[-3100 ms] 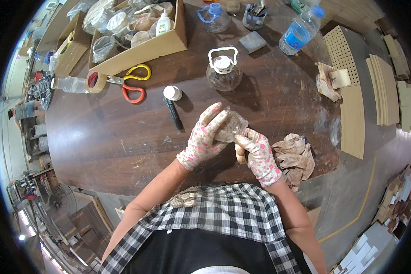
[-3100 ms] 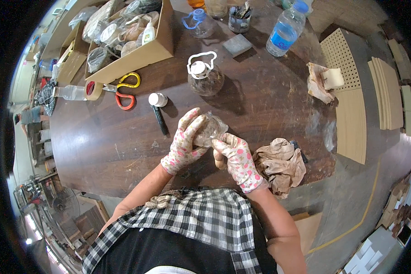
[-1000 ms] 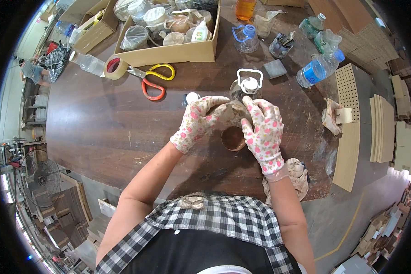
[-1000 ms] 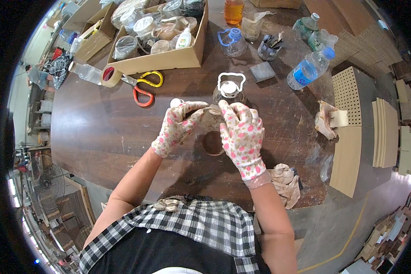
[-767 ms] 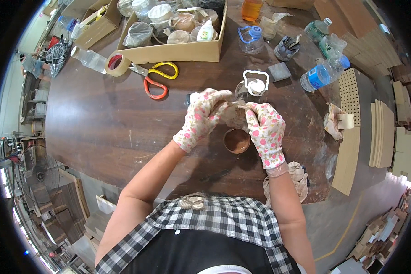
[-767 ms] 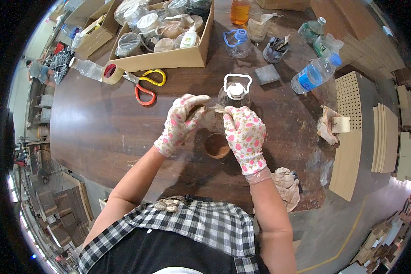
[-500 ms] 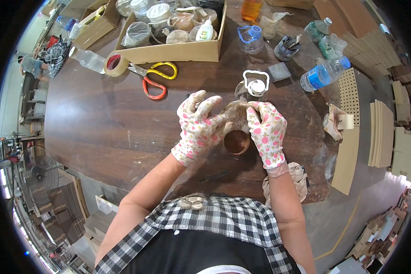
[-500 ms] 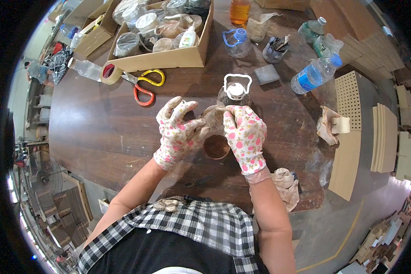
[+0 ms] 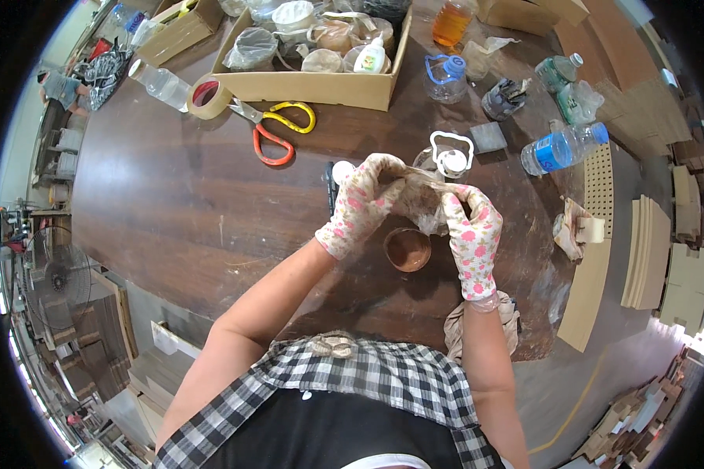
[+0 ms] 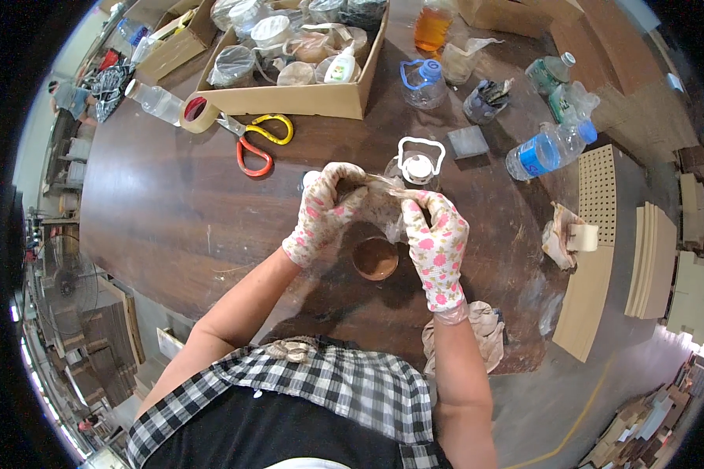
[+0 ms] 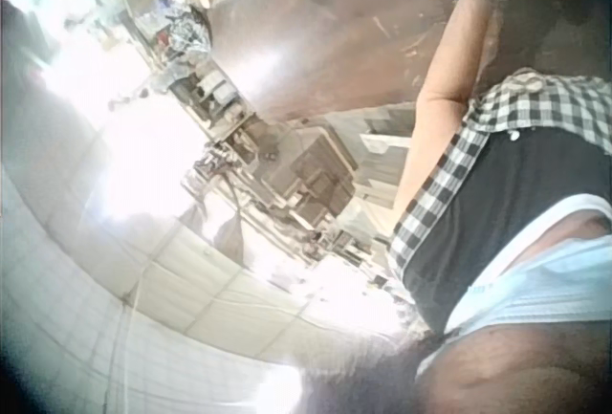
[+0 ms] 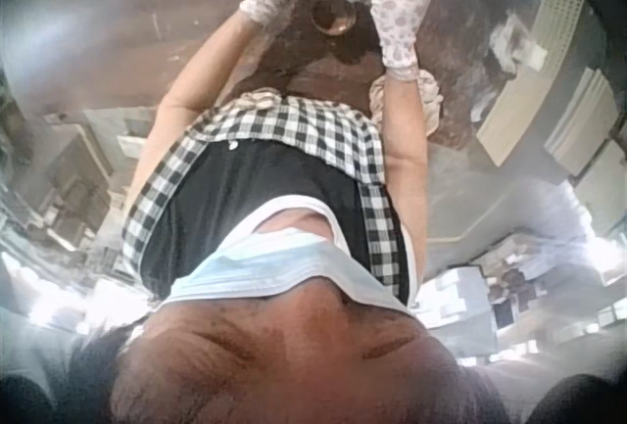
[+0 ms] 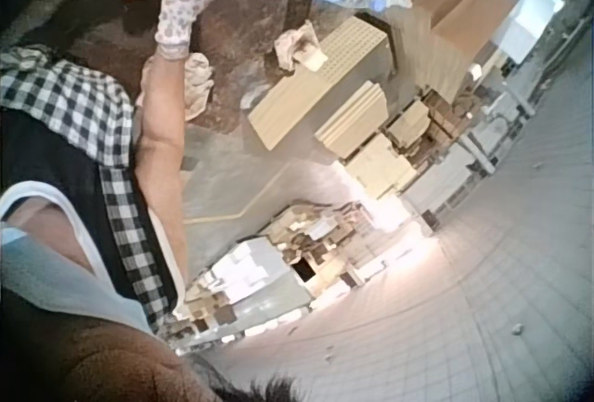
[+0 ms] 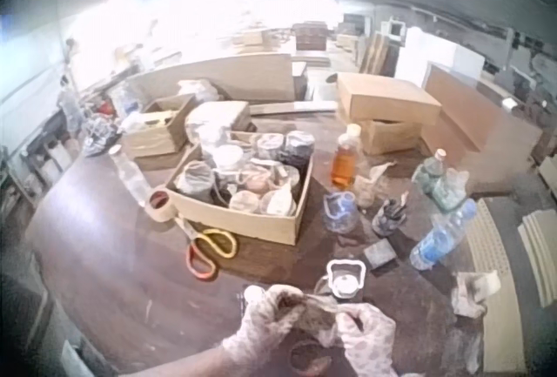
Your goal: The person pours liquid from a bottle into a small container, wraps various small jars in plastic film, secures them with adhesive tape using scissors, and organizes the items within a cardboard box.
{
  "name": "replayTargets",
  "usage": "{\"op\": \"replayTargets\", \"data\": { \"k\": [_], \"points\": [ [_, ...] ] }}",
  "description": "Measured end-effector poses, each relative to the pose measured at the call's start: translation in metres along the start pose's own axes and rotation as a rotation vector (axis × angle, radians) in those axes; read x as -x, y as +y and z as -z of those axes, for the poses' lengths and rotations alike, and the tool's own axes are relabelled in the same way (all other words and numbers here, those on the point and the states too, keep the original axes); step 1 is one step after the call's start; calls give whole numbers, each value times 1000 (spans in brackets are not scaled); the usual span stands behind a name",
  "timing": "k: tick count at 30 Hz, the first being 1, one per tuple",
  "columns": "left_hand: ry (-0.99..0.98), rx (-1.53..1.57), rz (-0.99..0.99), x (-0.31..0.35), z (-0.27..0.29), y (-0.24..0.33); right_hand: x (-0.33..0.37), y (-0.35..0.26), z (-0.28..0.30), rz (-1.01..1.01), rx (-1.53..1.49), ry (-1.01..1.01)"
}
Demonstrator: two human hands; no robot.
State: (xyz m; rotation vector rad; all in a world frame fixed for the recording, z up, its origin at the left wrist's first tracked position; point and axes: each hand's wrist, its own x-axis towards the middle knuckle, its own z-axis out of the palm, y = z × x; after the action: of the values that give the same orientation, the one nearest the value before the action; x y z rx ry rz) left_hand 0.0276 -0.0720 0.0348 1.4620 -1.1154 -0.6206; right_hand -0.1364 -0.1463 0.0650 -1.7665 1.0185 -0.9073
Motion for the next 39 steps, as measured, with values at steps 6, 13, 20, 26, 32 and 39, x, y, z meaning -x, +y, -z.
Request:
{"op": "replayTargets", "data": {
  "k": [6,13,20,26,32,39],
  "points": [
    [34,543,141,-20,10,13,-10,-6,2,-14,-69,63],
    [89,569,179,-35,22,37,-19,-43,5,-71,-82,3],
    [-70,564,183,-22,23,43,-16,-61,17,185,76,-138],
    [-181,562,126,-11,24,57,-18,-73,26,-15,269,-448],
    [-368,424,298,6,22,64,-10,-74,26,-126,127,-380],
    [-360,255,230,13,27,74,-7,-72,21,-6,141,-309]
  ]
}}
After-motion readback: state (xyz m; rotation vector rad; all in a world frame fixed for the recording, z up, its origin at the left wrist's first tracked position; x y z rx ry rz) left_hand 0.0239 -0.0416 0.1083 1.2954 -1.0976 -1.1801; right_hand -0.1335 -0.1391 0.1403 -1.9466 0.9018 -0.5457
